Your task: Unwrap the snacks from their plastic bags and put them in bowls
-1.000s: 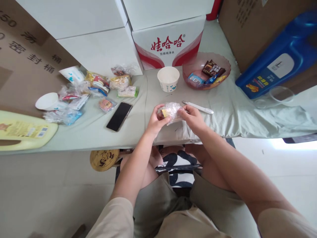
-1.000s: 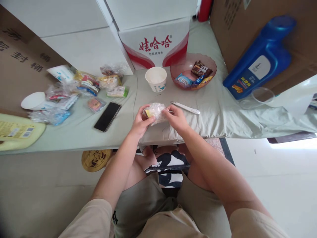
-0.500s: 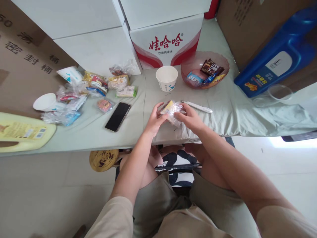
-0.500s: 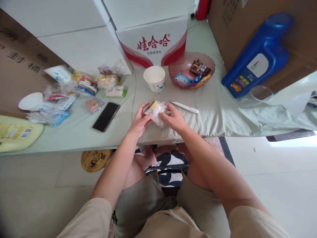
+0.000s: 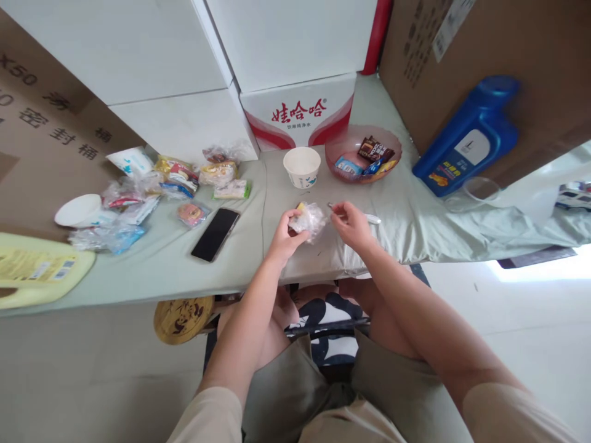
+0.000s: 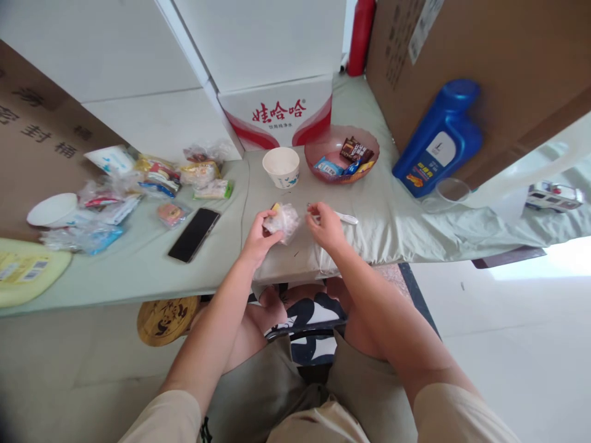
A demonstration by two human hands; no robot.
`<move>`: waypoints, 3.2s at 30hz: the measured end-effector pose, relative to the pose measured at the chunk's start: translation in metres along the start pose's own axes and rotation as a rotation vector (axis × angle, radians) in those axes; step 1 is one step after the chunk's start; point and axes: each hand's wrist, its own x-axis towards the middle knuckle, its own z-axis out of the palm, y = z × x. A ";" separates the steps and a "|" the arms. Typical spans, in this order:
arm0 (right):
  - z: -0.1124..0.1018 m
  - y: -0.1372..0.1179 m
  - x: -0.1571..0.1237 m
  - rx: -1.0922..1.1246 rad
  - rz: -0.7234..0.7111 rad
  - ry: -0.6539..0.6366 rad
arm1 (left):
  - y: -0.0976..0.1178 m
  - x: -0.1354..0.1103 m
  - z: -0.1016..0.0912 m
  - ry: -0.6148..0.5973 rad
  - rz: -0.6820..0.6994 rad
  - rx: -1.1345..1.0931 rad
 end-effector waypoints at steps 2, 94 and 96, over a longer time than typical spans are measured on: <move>-0.013 0.007 0.002 -0.230 -0.059 0.106 | -0.001 0.001 -0.004 0.036 0.046 0.040; -0.055 -0.019 -0.034 0.141 -0.213 -0.259 | 0.035 -0.026 -0.081 0.236 0.208 -0.085; -0.059 -0.018 -0.033 0.107 -0.109 -0.571 | 0.034 -0.030 -0.091 0.038 0.007 0.038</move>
